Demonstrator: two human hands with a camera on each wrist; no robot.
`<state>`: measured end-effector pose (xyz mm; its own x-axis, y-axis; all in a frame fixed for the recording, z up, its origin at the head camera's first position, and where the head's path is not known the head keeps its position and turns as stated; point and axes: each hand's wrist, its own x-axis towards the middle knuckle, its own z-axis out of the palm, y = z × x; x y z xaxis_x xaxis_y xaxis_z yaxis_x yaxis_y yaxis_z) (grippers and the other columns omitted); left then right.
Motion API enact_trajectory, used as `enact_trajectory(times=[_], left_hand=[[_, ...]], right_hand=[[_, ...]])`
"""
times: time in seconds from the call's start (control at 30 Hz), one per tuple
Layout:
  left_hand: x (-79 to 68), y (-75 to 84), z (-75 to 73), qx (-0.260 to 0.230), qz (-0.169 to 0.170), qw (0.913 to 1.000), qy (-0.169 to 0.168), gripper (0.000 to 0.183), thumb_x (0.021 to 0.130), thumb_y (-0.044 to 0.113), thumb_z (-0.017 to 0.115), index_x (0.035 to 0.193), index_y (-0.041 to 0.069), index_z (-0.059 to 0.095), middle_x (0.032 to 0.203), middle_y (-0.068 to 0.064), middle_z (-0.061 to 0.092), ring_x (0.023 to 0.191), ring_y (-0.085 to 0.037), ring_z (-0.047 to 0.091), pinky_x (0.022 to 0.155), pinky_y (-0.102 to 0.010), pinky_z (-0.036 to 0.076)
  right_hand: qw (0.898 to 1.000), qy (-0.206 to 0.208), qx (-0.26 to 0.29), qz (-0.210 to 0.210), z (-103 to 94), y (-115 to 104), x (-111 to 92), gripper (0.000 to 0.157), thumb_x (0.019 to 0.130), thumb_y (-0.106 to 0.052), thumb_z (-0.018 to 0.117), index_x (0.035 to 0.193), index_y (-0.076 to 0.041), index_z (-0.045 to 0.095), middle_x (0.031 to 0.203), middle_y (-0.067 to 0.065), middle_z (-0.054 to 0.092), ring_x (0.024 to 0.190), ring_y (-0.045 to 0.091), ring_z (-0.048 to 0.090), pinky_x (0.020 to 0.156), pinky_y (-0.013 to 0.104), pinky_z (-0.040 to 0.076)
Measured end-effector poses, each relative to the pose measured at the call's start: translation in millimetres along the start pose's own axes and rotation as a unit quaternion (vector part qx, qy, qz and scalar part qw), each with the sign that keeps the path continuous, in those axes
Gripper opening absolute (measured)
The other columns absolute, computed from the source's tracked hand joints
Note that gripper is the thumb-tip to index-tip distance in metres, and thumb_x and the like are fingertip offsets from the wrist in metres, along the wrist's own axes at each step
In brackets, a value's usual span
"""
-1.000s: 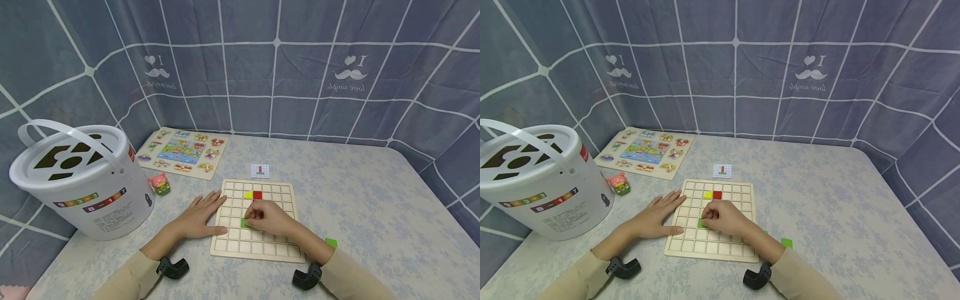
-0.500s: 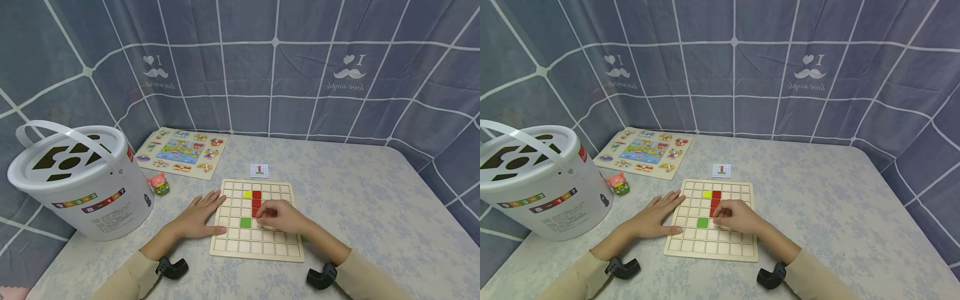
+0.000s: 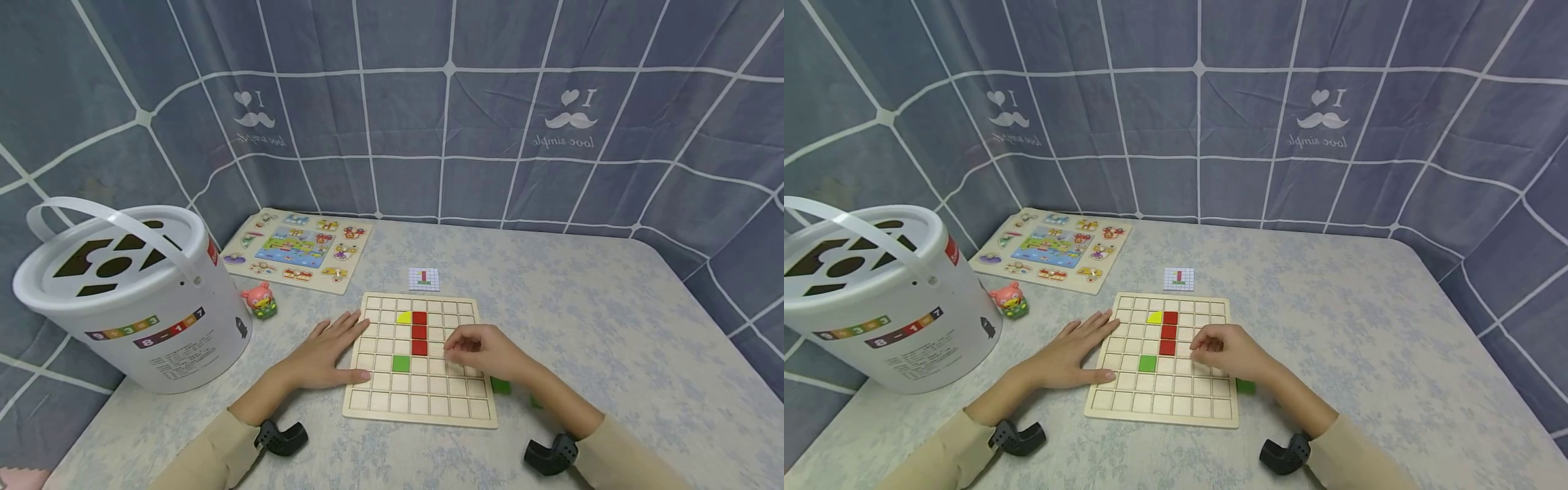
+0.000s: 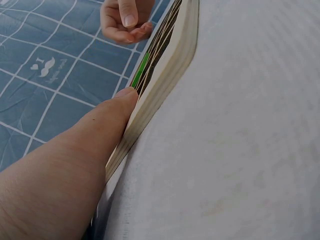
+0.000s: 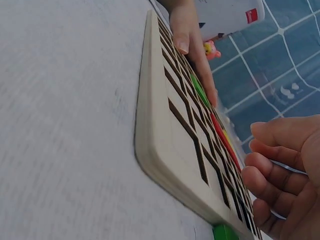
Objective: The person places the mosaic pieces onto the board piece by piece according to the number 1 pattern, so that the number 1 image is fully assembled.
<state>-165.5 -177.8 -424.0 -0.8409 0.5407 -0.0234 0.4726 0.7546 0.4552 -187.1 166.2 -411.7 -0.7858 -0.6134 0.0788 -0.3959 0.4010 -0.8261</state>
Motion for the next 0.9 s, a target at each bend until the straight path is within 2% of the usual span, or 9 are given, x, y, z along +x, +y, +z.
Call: enact_trajectory(times=[0.2,0.47,0.9], left_hand=[[-0.3,-0.9,-0.3,-0.001,0.003,1.0,0.003,0.094,0.086,0.062,0.061,0.157,0.013,0.024,0.162,-0.01,0.014,0.148,-0.03,0.009,0.114,-0.057,0.007],[-0.3,-1.0,0.0,0.0,0.003,1.0,0.002,0.094,0.086,0.063,0.061,0.157,0.013,0.024,0.162,-0.01,0.014,0.148,-0.029,0.009,0.114,-0.057,0.006],[0.7,-2.7,2.2,0.002,0.002,1.0,0.003,0.094,0.086,0.064,0.06,0.157,0.014,0.023,0.162,-0.009,0.014,0.148,-0.029,0.009,0.114,-0.057,0.007]], right_hand=[[1.0,0.017,0.003,0.009,-8.3,5,-8,0.009,0.093,-0.015,0.068,0.097,-0.008,0.071,0.083,0.0,0.063,0.069,0.015,0.056,0.062,0.027,0.047],[0.998,0.041,-0.001,0.05,-19.6,8,-20,0.01,0.093,-0.019,0.069,0.097,-0.009,0.071,0.085,0.003,0.063,0.072,0.016,0.055,0.063,0.027,0.046],[0.997,0.052,-0.007,0.053,-35.0,19,-39,0.014,0.094,-0.016,0.067,0.101,-0.004,0.069,0.083,0.003,0.063,0.068,0.015,0.055,0.059,0.027,0.045]])
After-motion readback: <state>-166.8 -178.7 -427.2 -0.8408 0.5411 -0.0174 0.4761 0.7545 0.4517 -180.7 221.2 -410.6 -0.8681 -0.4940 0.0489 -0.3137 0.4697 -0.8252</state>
